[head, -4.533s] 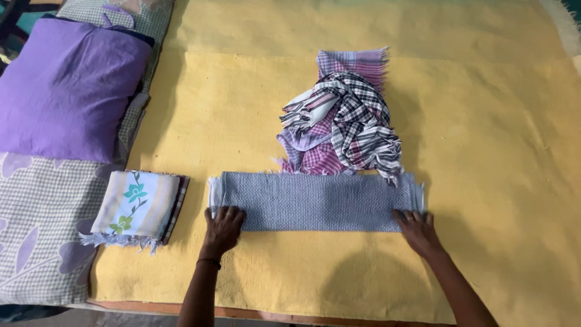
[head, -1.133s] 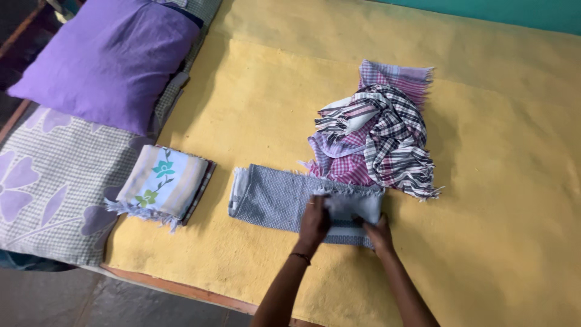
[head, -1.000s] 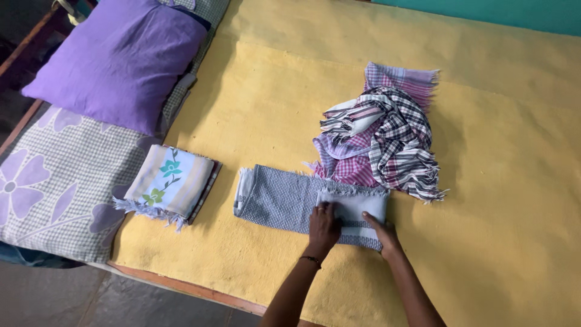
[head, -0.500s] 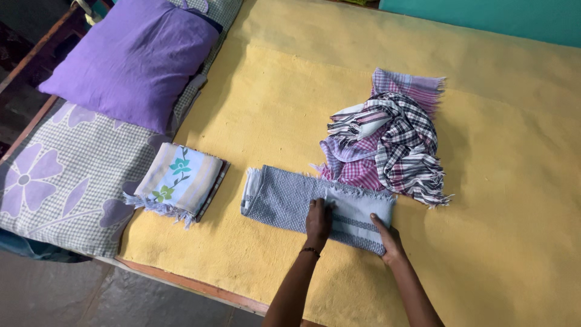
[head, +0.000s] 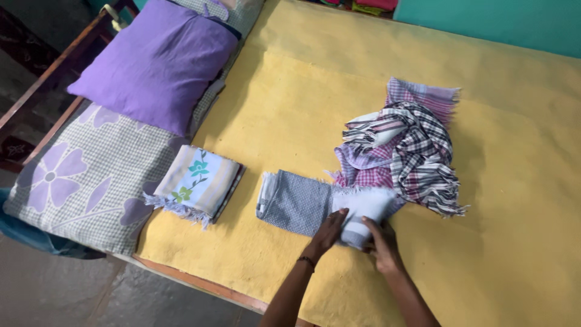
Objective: The person folds several towels and cloths on a bed. They smooth and align each item, fold it into a compact rectangle, and place it on the bed. The person handles a white floral towel, a grey striped towel, and a checkered cloth.
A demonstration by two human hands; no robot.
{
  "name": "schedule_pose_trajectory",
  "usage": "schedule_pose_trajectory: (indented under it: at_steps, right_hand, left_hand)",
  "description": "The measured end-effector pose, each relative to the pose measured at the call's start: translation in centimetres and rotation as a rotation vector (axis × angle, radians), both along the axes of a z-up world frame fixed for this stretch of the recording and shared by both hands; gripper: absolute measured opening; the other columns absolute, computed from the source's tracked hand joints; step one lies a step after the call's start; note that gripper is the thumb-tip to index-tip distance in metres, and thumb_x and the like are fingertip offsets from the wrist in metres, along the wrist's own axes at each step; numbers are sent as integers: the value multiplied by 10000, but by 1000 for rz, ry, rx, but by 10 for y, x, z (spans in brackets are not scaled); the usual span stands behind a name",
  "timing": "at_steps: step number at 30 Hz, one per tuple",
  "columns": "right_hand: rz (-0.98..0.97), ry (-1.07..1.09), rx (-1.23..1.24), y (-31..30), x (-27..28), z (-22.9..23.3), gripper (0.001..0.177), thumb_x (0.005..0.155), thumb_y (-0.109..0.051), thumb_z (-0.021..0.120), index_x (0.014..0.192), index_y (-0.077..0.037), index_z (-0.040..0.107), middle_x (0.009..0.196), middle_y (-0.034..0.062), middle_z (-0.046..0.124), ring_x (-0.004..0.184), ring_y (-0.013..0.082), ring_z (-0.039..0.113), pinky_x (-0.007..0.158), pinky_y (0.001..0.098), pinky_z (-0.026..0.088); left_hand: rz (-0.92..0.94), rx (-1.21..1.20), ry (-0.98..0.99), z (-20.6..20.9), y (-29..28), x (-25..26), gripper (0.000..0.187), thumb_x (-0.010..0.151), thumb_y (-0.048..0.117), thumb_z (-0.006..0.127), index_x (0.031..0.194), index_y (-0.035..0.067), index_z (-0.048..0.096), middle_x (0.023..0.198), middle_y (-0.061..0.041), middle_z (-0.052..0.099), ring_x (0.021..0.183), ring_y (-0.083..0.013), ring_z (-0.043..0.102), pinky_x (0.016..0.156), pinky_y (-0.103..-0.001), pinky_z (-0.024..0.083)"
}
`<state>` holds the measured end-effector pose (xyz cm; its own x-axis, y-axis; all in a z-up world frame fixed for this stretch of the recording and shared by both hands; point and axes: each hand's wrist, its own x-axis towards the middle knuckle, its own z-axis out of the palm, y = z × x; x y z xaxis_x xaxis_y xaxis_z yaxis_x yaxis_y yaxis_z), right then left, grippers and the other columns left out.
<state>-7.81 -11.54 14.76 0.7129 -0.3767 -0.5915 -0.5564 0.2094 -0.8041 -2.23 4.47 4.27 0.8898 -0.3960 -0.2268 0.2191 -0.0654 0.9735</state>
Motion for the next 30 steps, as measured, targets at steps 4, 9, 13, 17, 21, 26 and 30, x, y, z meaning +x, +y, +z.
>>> schedule_pose_trajectory:
  at_steps: [4, 9, 13, 17, 21, 26, 30]
  right_hand:
    - [235, -358, -135, 66, 9, 2, 474, 908, -353, 742, 1236, -27, 635, 1039, 90, 677, 881, 185, 624, 743, 339, 511]
    - [502, -448, -396, 106, 20, -10, 462, 939, -359, 680, 1271, -40, 637, 1163, 106, 707, 1094, 213, 667, 905, 349, 535]
    - [590, -562, -586, 101, 30, -25, 363, 1010, -297, 595, 1289, -80, 682, 1236, 134, 731, 1169, 256, 695, 984, 373, 535]
    - [591, -585, -1075, 83, 45, -53, 446, 939, -287, 673, 1355, -127, 649, 1408, 192, 588, 1287, 362, 566, 1063, 463, 447]
    - [629, -781, -1075, 73, 59, -94, 627, 1010, -249, 577, 1568, -31, 389, 1616, 291, 341, 1493, 486, 315, 1203, 552, 300]
    - [684, -715, -1217, 87, 64, -125, 752, 1001, -314, 519, 1614, 0, 216, 1660, 303, 232, 1524, 523, 212, 1185, 675, 178]
    - [707, -618, -1213, 114, 65, -123, 785, 990, -447, 502, 1628, -85, 223, 1677, 242, 198, 1545, 481, 165, 1173, 736, 108]
  left_hand:
    - [62, -414, 317, -15, 37, 11, 802, 1062, 671, 266, 1428, 26, 574, 1289, -92, 602, 1184, -181, 558, 1013, -352, 475]
    - [151, -546, 83, -29, 93, 13, 675, 1024, 518, 562, 1404, -39, 546, 1331, -192, 621, 1205, -250, 612, 1008, -422, 503]
    - [342, -730, 639, 1, 122, 16, 796, 944, 649, 495, 1463, 47, 450, 1404, -185, 554, 1277, -344, 545, 1012, -547, 470]
    - [314, -748, 686, 41, 127, 18, 933, 865, 778, 426, 1529, 129, 339, 1480, -181, 471, 1352, -435, 463, 1016, -675, 427]
    - [73, -660, 537, 50, 123, 20, 852, 905, 597, 580, 1505, 28, 372, 1436, -255, 501, 1315, -435, 530, 1039, -652, 499]
    - [-76, -227, 357, 24, 130, 32, 718, 886, 369, 614, 1501, 95, 366, 1364, -169, 575, 1175, -304, 610, 970, -456, 565]
    - [151, -139, 285, 0, 157, 46, 677, 886, 293, 650, 1463, -22, 489, 1114, -166, 688, 972, -278, 648, 833, -410, 555]
